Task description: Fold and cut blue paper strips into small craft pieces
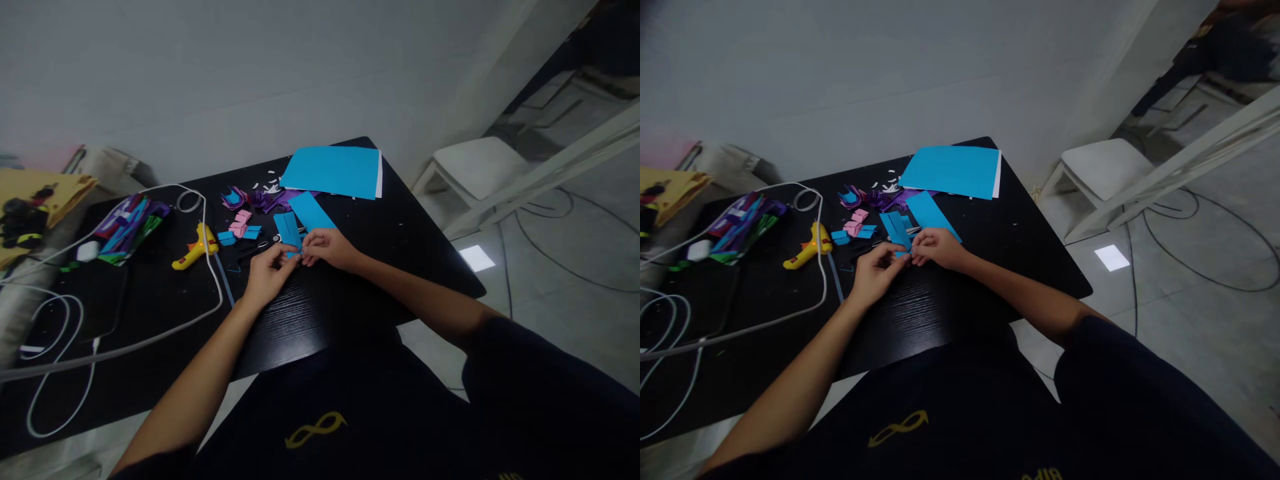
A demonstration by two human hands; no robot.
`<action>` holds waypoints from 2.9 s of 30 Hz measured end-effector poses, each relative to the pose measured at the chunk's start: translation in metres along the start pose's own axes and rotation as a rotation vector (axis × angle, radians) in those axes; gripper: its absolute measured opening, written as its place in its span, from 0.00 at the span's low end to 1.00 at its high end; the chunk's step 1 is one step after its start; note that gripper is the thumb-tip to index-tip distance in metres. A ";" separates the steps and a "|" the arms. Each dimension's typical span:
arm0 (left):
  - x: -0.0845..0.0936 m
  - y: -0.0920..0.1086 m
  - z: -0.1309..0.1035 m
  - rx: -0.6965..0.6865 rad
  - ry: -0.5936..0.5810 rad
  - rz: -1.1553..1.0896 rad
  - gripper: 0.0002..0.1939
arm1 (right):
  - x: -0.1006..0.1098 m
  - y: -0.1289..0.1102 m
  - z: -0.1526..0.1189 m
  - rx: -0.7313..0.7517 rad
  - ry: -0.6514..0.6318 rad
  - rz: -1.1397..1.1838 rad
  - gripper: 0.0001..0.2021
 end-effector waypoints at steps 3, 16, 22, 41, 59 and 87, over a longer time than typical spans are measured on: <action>0.000 -0.002 -0.001 0.011 0.004 -0.010 0.10 | -0.001 -0.002 -0.001 0.018 -0.018 -0.007 0.12; 0.001 0.000 -0.001 0.024 0.024 -0.046 0.10 | -0.002 0.000 0.001 0.002 -0.030 0.005 0.13; 0.003 0.003 0.000 0.000 0.037 -0.002 0.09 | -0.005 -0.002 -0.001 0.012 -0.045 -0.002 0.17; -0.001 -0.009 -0.004 0.087 0.057 -0.193 0.10 | 0.001 -0.006 -0.002 0.134 0.047 -0.082 0.17; -0.011 -0.024 0.000 0.192 0.080 -0.402 0.25 | -0.004 -0.022 -0.016 0.274 0.087 -0.356 0.12; -0.011 -0.023 0.000 0.234 0.113 -0.496 0.22 | -0.005 -0.022 -0.014 0.331 0.077 -0.454 0.13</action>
Point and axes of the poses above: each hand's wrist, its own z-axis towards the middle knuckle, its own x-axis out of the back of the hand, y = z × x, the point moved 10 cm from there along z, towards the middle knuckle, and after that the axes turned 8 degrees about -x, right-handed, at the moved point
